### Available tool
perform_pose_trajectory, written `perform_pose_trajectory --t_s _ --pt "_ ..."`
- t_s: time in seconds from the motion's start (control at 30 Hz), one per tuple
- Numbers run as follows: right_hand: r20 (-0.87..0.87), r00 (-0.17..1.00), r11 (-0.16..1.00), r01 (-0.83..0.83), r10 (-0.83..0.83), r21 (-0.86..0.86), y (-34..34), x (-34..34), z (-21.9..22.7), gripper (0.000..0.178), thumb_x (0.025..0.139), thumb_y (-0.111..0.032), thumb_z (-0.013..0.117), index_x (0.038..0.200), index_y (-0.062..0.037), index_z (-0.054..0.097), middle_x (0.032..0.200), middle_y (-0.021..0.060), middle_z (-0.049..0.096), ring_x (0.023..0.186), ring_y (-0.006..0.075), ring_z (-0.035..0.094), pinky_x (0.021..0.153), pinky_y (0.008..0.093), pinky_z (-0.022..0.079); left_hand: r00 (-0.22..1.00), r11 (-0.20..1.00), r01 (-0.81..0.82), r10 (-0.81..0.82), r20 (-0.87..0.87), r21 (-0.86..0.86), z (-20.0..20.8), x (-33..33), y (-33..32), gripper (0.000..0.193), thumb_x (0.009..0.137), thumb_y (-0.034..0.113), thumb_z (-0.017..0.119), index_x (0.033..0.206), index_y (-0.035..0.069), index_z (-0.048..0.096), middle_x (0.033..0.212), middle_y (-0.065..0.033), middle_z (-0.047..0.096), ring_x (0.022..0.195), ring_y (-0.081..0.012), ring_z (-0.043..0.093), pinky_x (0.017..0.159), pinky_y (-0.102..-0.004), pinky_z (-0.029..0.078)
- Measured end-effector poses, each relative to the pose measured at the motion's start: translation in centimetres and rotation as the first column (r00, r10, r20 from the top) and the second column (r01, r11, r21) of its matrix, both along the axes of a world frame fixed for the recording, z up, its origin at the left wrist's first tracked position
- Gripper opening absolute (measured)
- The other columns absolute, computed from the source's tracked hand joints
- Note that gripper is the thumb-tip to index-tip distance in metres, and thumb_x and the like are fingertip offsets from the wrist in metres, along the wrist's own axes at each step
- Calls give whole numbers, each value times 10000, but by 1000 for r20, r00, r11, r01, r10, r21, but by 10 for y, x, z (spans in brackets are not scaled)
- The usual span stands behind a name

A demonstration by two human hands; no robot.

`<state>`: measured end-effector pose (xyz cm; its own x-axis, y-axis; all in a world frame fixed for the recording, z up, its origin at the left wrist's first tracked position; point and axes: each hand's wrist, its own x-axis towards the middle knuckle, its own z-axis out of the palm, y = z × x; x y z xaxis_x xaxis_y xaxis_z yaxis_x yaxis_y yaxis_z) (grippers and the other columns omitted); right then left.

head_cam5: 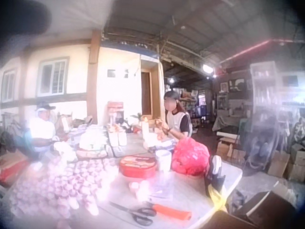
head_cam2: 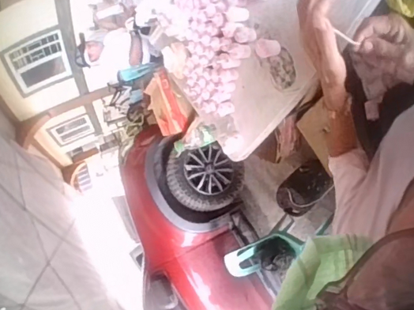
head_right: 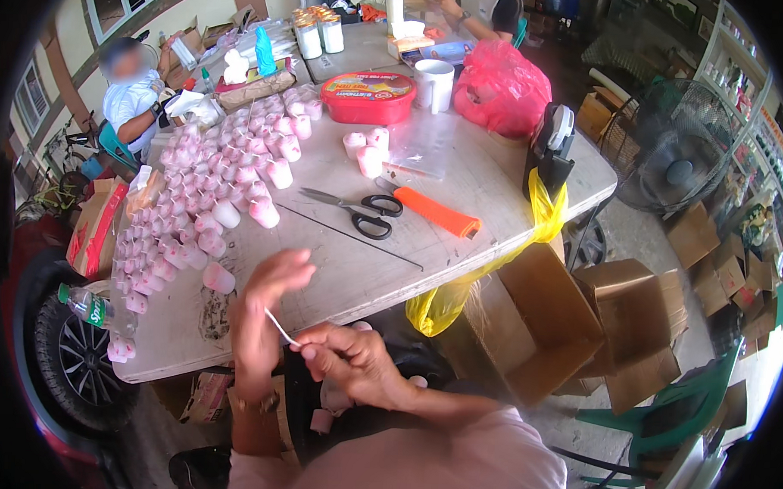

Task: The person inserts wicks into small pink and white cylindrical candles, trims the wicks with scissors, and arranges the finished candles on a table. The person uses a metal rod to center the wick and a lighter to ignite a wick briefly before trimming.

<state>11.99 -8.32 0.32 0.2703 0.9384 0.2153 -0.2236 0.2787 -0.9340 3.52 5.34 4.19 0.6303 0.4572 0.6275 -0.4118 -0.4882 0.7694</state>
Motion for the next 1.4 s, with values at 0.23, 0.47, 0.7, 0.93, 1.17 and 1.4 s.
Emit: perform_pose_trajectory --t_s 0.23,0.47,0.7,0.93,1.17,1.4 --pt "286 930 889 -323 233 325 5 -30 -3 188 892 0 631 1080 -11 633 918 110 671 788 226 677 646 297 531 918 954 -165 242 -314 251 -22 129 67 372 878 174 620 1233 68 580 1164 -120 604 972 -199 606 816 -320 476" --pt "297 933 847 -320 204 425 5 -38 -7 190 866 50 615 1053 18 617 885 137 663 777 283 672 633 334 525 786 677 -358 590 -184 643 -53 196 88 414 812 135 645 1196 83 502 1191 -144 555 969 -352 592 900 -449 425" --pt "338 928 908 -270 156 320 1 -33 3 199 867 30 643 1063 8 623 954 133 685 824 248 695 677 300 550 845 847 -360 474 -248 390 -40 188 84 366 797 72 657 1115 75 475 1016 -185 601 923 -398 611 780 -459 492" --pt "343 937 971 -142 71 189 -8 -11 12 163 856 26 649 1012 -6 610 846 89 670 703 172 668 587 276 501 1000 782 24 -25 7 -623 -29 51 33 311 943 185 605 1203 63 489 1074 -92 621 982 -200 629 906 -371 490" --pt "582 725 920 194 -368 341 21 -29 8 144 835 70 630 948 -7 588 696 51 615 540 107 553 515 231 446 920 375 229 220 326 -898 -50 -80 -20 393 967 329 567 1244 80 440 1116 -74 580 1024 -228 631 926 -392 543" --pt "732 572 929 216 -371 302 34 -49 3 199 774 91 696 907 -22 601 702 43 612 511 69 520 450 203 392 847 384 296 318 426 -875 -74 -97 -24 419 972 327 561 1278 72 429 1169 -73 544 1058 -207 604 957 -381 530"
